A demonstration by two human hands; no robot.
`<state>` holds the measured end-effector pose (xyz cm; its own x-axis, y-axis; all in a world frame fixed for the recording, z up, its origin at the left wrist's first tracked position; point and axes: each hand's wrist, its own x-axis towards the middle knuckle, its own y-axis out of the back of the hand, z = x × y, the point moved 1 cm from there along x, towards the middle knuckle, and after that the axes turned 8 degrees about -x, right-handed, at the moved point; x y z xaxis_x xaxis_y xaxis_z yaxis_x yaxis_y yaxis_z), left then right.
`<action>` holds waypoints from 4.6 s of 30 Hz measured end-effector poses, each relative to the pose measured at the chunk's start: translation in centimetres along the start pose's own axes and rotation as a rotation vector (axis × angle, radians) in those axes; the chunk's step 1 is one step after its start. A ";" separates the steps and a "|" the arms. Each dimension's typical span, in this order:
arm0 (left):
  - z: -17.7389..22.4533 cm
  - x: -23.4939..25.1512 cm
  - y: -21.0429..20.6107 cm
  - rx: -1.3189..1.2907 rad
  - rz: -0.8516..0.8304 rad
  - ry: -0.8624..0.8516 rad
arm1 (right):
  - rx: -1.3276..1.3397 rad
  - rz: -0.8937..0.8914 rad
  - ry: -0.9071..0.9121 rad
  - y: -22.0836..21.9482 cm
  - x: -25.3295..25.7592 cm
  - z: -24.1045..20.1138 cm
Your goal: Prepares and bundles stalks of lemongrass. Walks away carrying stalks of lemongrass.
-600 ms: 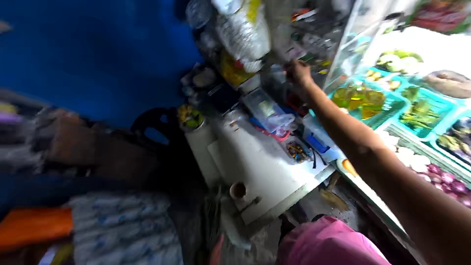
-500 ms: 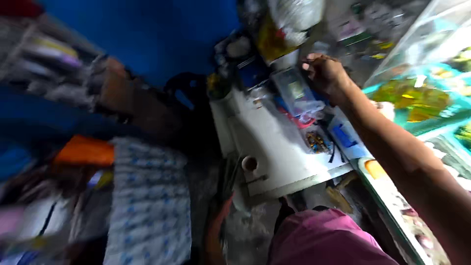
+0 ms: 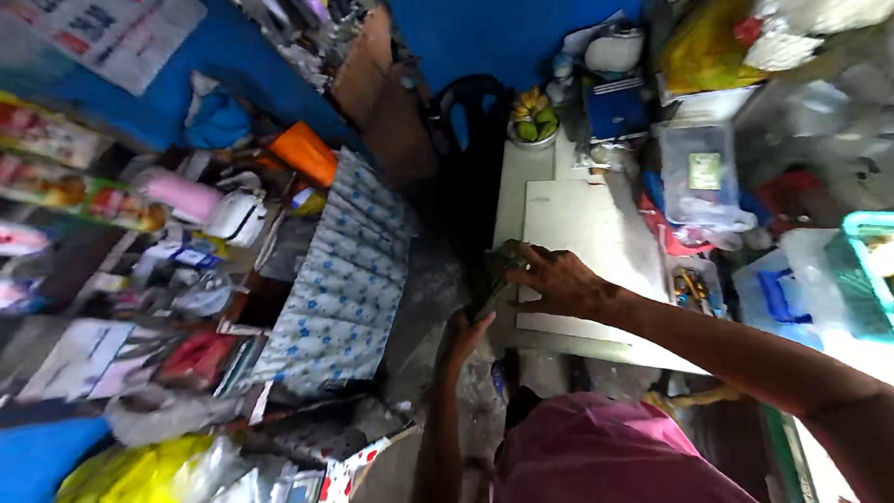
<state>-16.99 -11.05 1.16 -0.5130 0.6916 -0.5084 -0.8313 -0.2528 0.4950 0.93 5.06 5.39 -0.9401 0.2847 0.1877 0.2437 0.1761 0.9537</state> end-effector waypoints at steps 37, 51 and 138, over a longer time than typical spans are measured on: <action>-19.6 6.9 35.0 -1.049 0.456 0.097 | 0.940 0.036 0.304 -20.8 40.9 -27.2; -18.4 17.7 39.1 -0.560 0.537 0.030 | 1.241 -0.169 0.084 -24.5 51.3 -21.1; 37.5 145.9 81.4 -0.506 -0.079 0.024 | 1.191 0.138 -0.810 -27.3 156.0 66.7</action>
<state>-151.44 94.64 -6.32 -0.4440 0.7078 -0.5495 -0.8642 -0.5002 0.0539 -136.45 107.51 -7.02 -0.6009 0.7380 -0.3070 0.7491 0.6539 0.1058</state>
